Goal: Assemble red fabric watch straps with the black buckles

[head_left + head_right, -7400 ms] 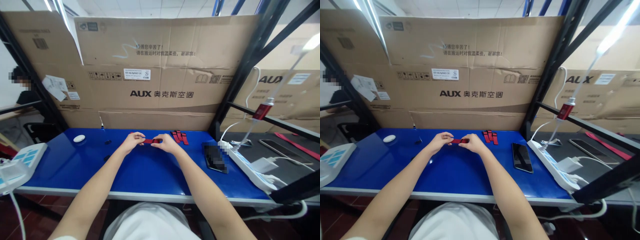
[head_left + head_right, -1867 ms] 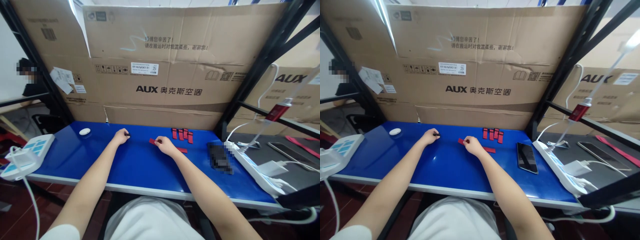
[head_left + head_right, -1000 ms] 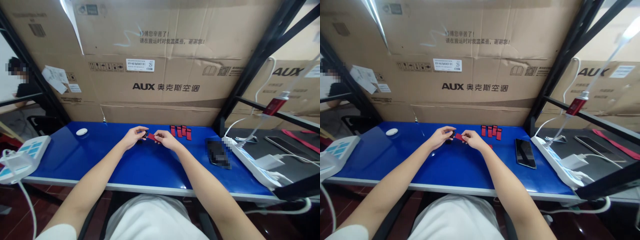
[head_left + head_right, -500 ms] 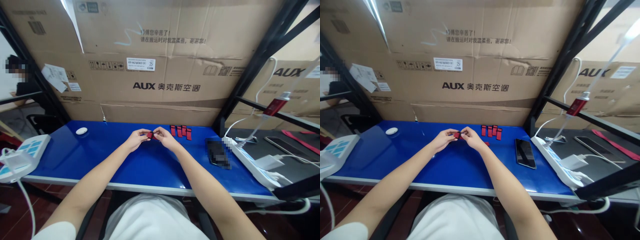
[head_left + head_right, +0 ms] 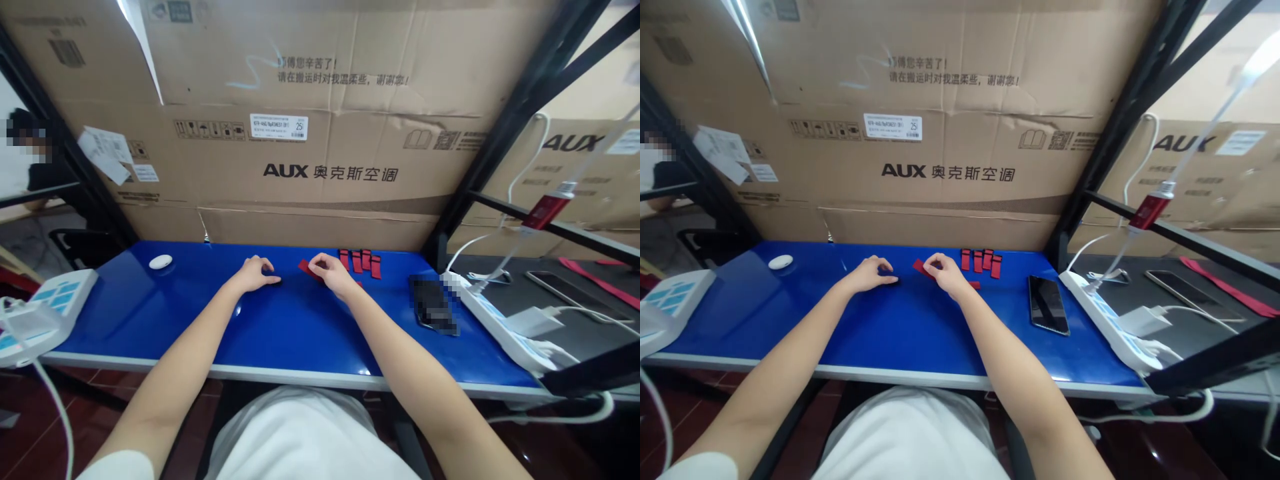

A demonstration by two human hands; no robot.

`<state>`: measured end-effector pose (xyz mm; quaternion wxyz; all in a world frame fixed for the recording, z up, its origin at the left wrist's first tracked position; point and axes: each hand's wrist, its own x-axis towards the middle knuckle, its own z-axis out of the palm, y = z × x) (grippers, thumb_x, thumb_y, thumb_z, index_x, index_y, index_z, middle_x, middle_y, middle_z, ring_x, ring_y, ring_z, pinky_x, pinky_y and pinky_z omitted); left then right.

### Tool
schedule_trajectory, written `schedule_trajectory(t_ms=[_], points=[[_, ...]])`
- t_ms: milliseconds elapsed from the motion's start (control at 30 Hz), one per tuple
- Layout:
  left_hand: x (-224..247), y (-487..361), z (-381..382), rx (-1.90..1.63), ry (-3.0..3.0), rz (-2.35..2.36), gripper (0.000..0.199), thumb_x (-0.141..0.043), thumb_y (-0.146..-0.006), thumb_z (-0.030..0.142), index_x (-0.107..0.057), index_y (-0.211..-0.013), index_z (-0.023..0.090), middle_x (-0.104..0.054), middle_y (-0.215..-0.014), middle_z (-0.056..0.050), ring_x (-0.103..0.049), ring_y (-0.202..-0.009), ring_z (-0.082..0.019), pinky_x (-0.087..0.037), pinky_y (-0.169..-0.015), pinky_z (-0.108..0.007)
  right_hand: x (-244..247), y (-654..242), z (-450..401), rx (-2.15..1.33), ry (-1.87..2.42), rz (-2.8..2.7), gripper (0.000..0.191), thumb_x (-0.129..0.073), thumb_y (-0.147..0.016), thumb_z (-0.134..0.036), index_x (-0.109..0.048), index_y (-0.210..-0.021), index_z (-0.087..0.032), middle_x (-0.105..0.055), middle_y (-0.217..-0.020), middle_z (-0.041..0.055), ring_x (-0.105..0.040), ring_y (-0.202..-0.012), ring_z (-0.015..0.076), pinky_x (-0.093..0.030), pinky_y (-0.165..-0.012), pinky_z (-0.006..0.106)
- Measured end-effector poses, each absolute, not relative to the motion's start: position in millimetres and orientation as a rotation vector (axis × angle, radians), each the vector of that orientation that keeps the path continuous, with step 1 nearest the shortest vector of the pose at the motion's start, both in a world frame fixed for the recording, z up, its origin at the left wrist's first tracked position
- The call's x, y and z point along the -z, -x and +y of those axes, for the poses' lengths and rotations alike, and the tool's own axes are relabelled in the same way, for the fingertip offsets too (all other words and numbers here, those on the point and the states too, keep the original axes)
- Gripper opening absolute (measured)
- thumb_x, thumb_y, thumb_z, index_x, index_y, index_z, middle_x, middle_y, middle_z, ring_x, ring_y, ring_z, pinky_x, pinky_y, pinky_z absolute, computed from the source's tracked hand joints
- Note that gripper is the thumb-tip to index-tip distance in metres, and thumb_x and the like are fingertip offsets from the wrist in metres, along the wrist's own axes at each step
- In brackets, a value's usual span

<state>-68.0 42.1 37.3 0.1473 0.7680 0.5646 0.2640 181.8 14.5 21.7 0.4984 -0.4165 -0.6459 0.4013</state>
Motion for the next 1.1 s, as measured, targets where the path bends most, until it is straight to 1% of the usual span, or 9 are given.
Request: schedule_trajectory(t_ms=[100, 267, 400, 467, 567, 667, 767, 900, 1100], points=[[-29, 66, 43, -0.658, -2.226, 1.591, 0.025, -0.084, -0.056, 0.033, -0.071, -0.074, 0.021, -0.063, -0.082, -0.006, -0.059, -0.08, -0.023, -0.045, -0.074, -0.03, -19, -181, 16, -0.973, 1.027, -1.58, 0.02, -0.06, -0.077, -0.039, -0.055, -0.077, -0.019, -0.057, -0.07, -0.0016, -0.052, -0.067, 0.0133, -0.041, -0.065, 0.025], [-26, 54, 39, -0.728, -2.096, 1.503, 0.017, -0.08, -0.058, 0.018, -0.067, -0.068, 0.019, -0.063, -0.071, -0.003, -0.058, -0.063, -0.018, -0.043, -0.063, -0.028, -15, -176, 14, -1.044, 1.025, -1.624, 0.018, -0.06, -0.079, -0.035, -0.051, -0.079, -0.02, -0.057, -0.067, -0.0019, -0.057, -0.062, 0.0136, -0.045, -0.061, 0.026], [-30, 44, 35, -0.869, -1.928, 1.391, 0.016, -0.077, -0.065, 0.022, -0.068, -0.078, 0.018, -0.064, -0.066, -0.001, -0.057, -0.056, -0.015, -0.044, -0.058, -0.028, -14, -174, 11, -1.08, 1.066, -1.67, 0.015, -0.061, -0.079, -0.03, -0.051, -0.078, -0.019, -0.056, -0.062, -0.0031, -0.055, -0.055, 0.0119, -0.045, -0.056, 0.025], [-31, 38, 31, -0.961, -1.775, 1.232, 0.025, -0.077, -0.068, 0.027, -0.07, -0.089, 0.017, -0.065, -0.067, -0.002, -0.059, -0.057, -0.015, -0.047, -0.06, -0.029, -15, -174, 10, -1.11, 1.069, -1.676, 0.012, -0.06, -0.078, -0.028, -0.052, -0.077, -0.019, -0.056, -0.061, -0.003, -0.053, -0.052, 0.0109, -0.043, -0.053, 0.024], [-33, 30, 27, -1.054, -1.555, 0.959, 0.032, -0.079, -0.068, 0.031, -0.07, -0.094, 0.014, -0.07, -0.077, -0.005, -0.065, -0.07, -0.017, -0.052, -0.075, -0.034, -19, -174, 8, -1.183, 1.049, -1.653, 0.012, -0.061, -0.078, -0.028, -0.054, -0.075, -0.018, -0.058, -0.061, -0.0016, -0.05, -0.05, 0.0102, -0.041, -0.051, 0.023], [-35, 25, 24, -1.073, -1.413, 0.827, 0.032, -0.081, -0.063, 0.024, -0.073, -0.092, 0.013, -0.073, -0.087, -0.007, -0.067, -0.083, -0.018, -0.049, -0.09, -0.036, -22, -176, 7, -1.25, 1.013, -1.602, 0.015, -0.062, -0.076, -0.031, -0.055, -0.075, -0.018, -0.062, -0.062, -0.0002, -0.049, -0.049, 0.0098, -0.038, -0.051, 0.023], [-37, 22, 23, -1.07, -1.303, 0.8, 0.028, -0.08, -0.059, 0.017, -0.076, -0.087, 0.013, -0.074, -0.091, -0.009, -0.066, -0.094, -0.021, -0.045, -0.096, -0.036, -23, -178, 7, -1.293, 0.985, -1.56, 0.017, -0.064, -0.075, -0.033, -0.054, -0.076, -0.018, -0.064, -0.063, 0.0003, -0.048, -0.048, 0.0096, -0.036, -0.049, 0.023], [-40, 19, 20, -1.077, -1.262, 0.766, 0.022, -0.078, -0.065, 0.023, -0.077, -0.084, 0.011, -0.073, -0.098, -0.013, -0.064, -0.101, -0.024, -0.043, -0.099, -0.037, -22, -178, 9, -1.297, 0.968, -1.547, 0.02, -0.066, -0.073, -0.035, -0.054, -0.075, -0.019, -0.063, -0.062, -0.0004, -0.048, -0.048, 0.01, -0.035, -0.049, 0.024], [-38, 21, 18, -1.057, -1.308, 0.759, 0.04, -0.085, -0.061, 0.021, -0.073, -0.098, 0.015, -0.071, -0.098, -0.008, -0.065, -0.088, -0.016, -0.047, -0.089, -0.033, -24, -180, 8, -1.277, 0.869, -1.598, 0.02, -0.066, -0.075, -0.035, -0.055, -0.074, -0.019, -0.058, -0.063, -0.0018, -0.047, -0.052, 0.0103, -0.035, -0.053, 0.025]])
